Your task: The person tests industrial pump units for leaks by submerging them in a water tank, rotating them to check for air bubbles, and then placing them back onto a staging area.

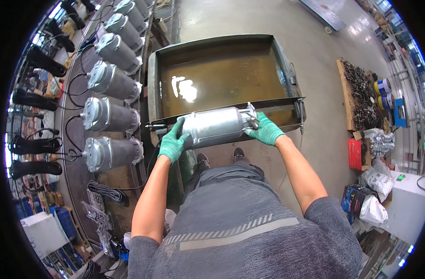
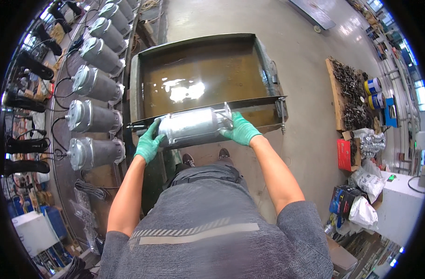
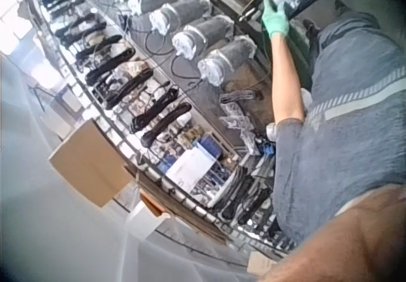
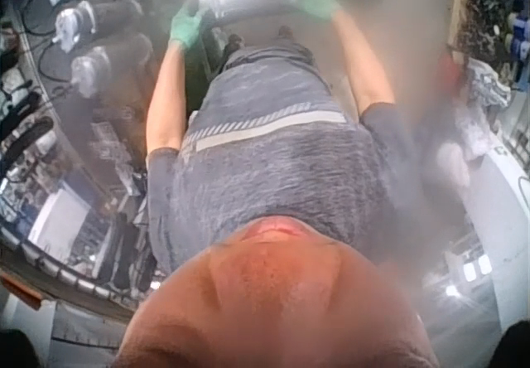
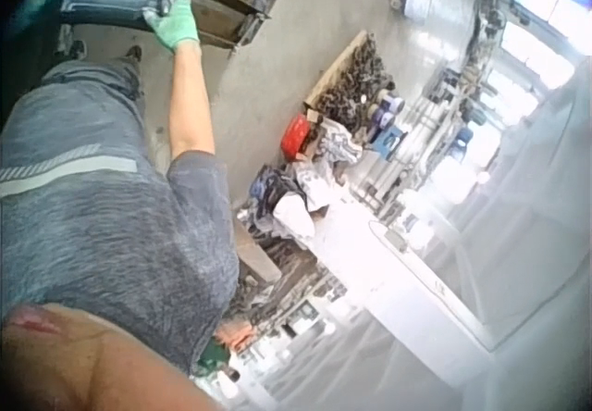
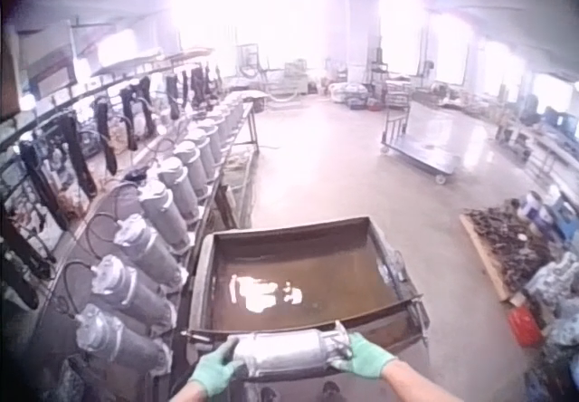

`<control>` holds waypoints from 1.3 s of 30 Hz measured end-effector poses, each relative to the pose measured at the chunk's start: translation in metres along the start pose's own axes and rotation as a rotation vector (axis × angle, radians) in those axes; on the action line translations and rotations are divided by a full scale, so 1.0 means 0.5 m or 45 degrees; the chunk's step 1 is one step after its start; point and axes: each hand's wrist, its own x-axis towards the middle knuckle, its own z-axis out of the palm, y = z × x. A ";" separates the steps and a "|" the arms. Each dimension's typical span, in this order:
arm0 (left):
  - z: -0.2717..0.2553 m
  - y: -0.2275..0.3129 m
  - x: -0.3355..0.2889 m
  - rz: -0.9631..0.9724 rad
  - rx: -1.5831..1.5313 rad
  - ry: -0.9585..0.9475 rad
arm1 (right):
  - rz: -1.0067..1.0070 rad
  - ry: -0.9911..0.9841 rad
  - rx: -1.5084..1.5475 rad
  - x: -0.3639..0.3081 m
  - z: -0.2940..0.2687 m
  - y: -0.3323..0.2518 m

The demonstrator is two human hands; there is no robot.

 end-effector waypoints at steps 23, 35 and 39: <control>-0.011 0.005 0.001 0.019 0.254 -0.025 | 0.077 0.096 0.085 0.016 0.027 0.010; -0.074 -0.247 0.056 -0.487 -0.769 0.596 | 0.167 0.463 0.466 0.026 0.105 0.013; -0.125 -0.269 0.100 -0.754 -1.274 0.470 | 0.170 0.415 0.506 0.023 0.078 0.083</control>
